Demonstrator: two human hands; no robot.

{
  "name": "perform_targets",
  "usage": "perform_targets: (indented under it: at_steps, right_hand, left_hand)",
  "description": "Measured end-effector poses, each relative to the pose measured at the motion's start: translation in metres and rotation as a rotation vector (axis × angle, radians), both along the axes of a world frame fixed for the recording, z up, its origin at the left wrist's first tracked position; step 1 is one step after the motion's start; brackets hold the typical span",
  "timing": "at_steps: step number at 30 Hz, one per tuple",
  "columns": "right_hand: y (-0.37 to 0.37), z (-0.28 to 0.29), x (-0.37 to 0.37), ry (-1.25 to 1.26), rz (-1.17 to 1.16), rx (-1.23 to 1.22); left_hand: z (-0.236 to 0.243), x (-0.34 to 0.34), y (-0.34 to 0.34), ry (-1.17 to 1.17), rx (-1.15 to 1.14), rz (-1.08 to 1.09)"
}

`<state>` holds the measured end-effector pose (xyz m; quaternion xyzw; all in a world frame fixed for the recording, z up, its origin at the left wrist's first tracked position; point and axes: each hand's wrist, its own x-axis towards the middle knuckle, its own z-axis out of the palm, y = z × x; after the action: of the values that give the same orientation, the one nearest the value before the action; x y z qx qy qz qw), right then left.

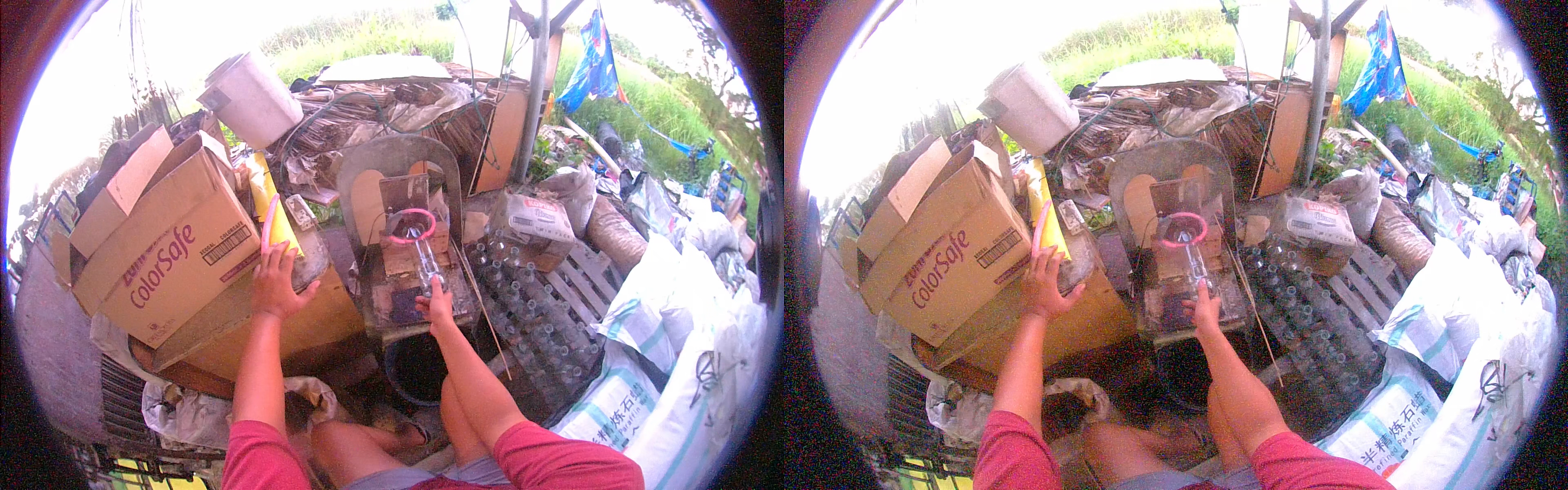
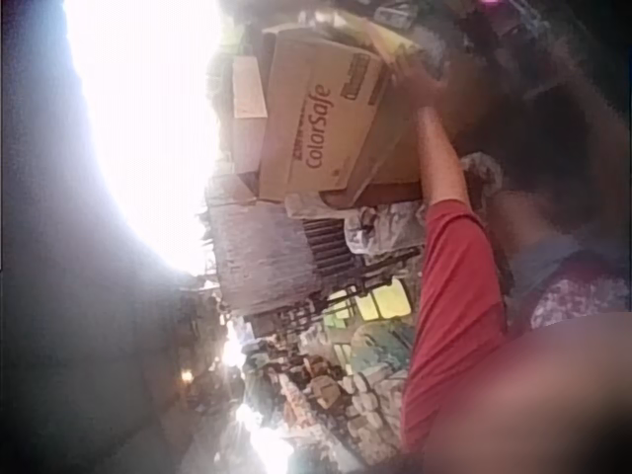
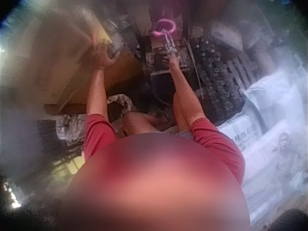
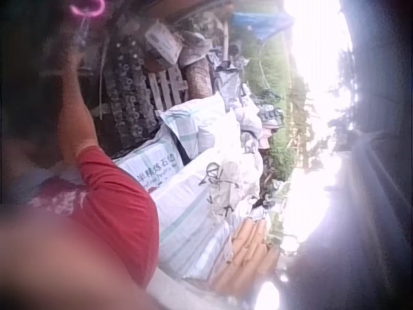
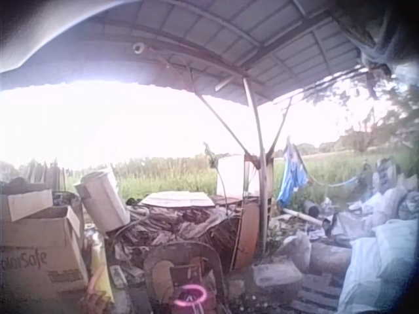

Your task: The person repeatedly heats the neck of a clear glass bottle over a small flame using a handheld torch. They rotate the bottle to distribute heat, then place it on a nearby pallet with other bottles before picking it up again to continue heating.

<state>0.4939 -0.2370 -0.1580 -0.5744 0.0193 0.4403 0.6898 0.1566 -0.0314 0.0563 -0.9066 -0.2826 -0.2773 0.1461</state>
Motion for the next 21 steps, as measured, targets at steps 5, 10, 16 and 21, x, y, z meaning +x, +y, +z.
perform_targets:
  at_steps: [5,10,16,21]
  right_hand:
    - [0.007,-0.014,0.001,-0.278,-0.113,-0.077]
    - [0.011,-0.033,-0.005,-0.600,-0.101,-0.168]
    - [0.017,-0.034,-0.010,-0.376,-0.183,-0.019]
    - [0.012,-0.015,-0.008,-0.048,-0.120,0.035]
  left_hand:
    - [0.001,0.000,-0.001,-0.015,-0.009,-0.009]
    - [0.002,0.000,0.000,-0.020,-0.004,-0.021]
    - [0.001,0.000,0.000,-0.009,0.003,-0.016]
    - [0.001,0.000,-0.001,-0.006,-0.010,-0.006]
